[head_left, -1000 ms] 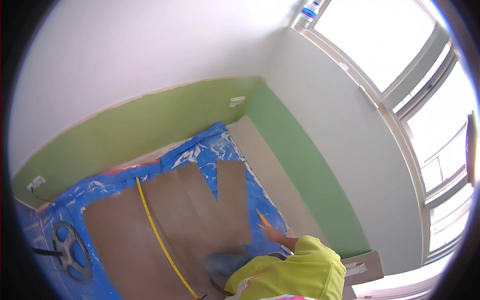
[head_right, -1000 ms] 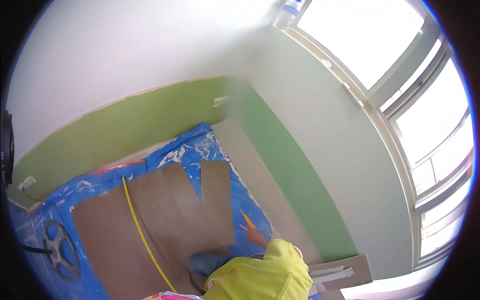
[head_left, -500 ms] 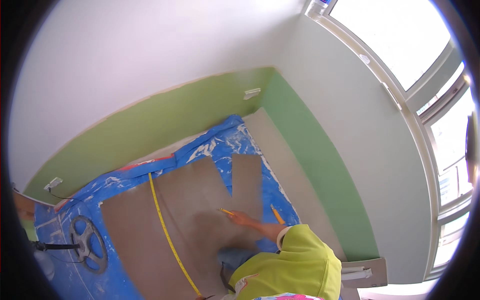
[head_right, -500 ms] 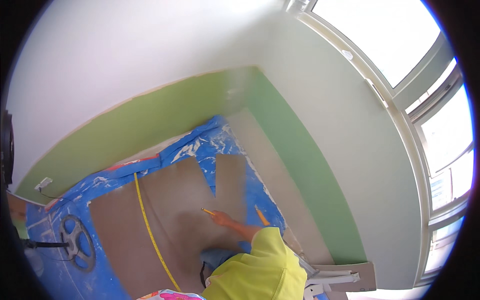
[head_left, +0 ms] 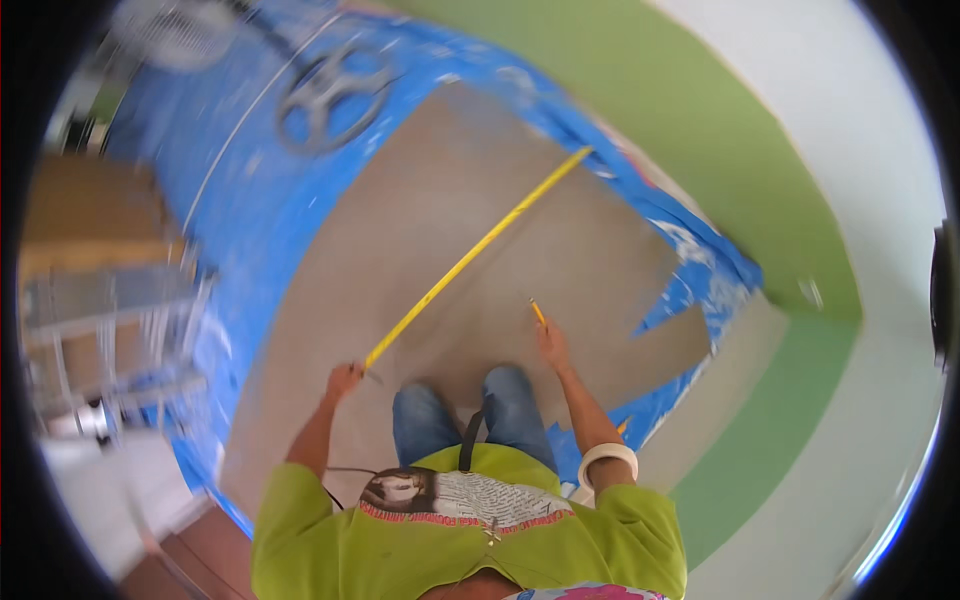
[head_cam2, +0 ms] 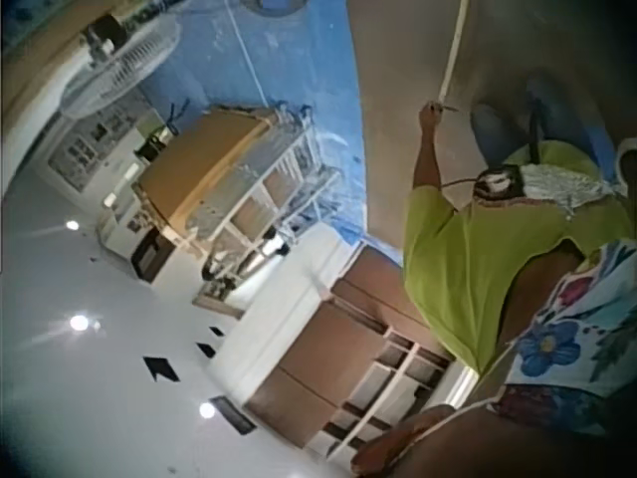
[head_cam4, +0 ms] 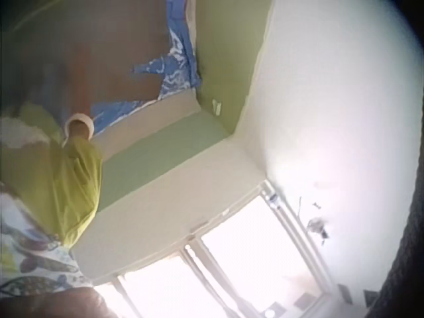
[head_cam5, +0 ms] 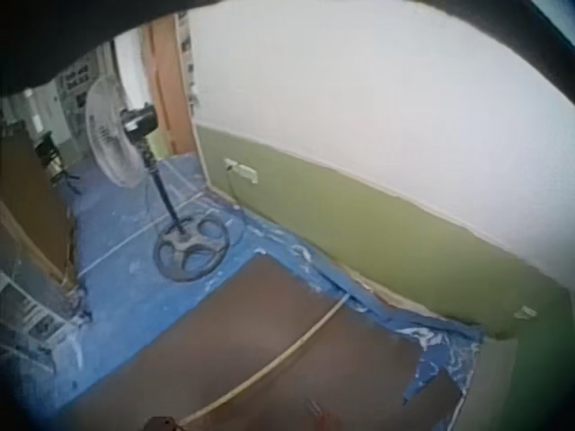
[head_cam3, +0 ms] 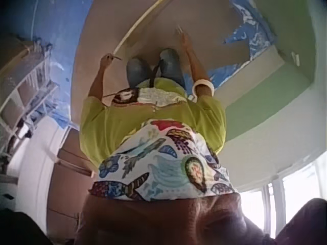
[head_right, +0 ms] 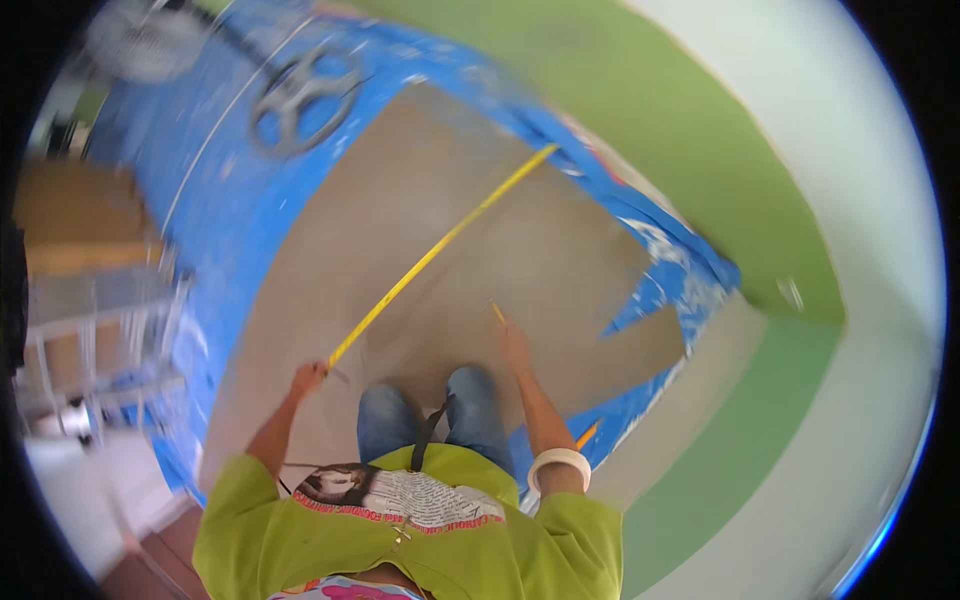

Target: The person measures a large sheet of flooring material on the floor using a tape measure and pencil, then uses a straightedge and utility knife to cut the sheet along a marked line.

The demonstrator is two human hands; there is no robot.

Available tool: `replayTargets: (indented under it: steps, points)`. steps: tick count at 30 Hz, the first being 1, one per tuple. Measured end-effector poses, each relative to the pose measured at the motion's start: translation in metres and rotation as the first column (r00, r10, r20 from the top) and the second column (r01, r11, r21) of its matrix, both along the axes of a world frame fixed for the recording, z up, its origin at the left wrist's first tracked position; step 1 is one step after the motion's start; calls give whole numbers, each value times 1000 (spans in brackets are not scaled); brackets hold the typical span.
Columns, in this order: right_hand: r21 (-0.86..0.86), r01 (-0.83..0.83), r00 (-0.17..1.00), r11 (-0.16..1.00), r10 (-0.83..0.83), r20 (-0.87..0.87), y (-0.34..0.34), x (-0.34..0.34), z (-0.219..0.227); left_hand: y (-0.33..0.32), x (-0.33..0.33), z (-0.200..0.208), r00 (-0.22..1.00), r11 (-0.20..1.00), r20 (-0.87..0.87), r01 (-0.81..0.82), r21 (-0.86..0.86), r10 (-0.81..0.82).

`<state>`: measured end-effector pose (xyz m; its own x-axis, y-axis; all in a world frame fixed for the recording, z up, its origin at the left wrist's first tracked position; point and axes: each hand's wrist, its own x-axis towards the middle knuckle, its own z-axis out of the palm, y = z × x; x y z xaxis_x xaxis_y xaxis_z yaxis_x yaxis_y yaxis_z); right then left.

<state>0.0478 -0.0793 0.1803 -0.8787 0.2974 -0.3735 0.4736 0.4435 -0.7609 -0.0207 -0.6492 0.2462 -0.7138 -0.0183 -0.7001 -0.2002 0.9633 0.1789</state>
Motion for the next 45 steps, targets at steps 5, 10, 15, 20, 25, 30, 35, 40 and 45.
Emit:
replayTargets:
  steps: [5,10,15,20,25,30,35,40,45]
  points:
    - [49,-305,939,951,309,-149,-126,-97,-17,-74,-6,-20,944,930,-99,-287,231,316]
    - [102,-490,859,866,499,-111,-224,-173,-75,-133,-34,-66,906,918,-180,-353,179,384]
    - [75,-490,818,868,488,-304,-330,-213,-90,-180,-81,-99,889,925,-268,-332,183,372]
    - [69,-574,799,816,576,-170,-347,-170,-99,-153,-96,-114,902,889,-175,-328,320,396]
    - [-97,-552,823,828,523,-223,-337,-117,-62,-143,-101,-108,918,909,-118,-343,235,377]
    - [-88,-489,871,868,479,-108,-307,-93,-47,-126,-100,-114,919,895,-17,-379,234,393]
    - [-128,-454,890,882,441,-119,-299,-95,-28,-117,-83,-119,943,922,13,-327,207,332]
    - [-161,-435,898,886,439,-15,-310,-119,0,-115,-70,-128,943,929,27,-330,170,330]
    - [-168,-433,900,886,434,-34,-320,-133,0,-97,-78,-123,961,950,63,-275,150,269]
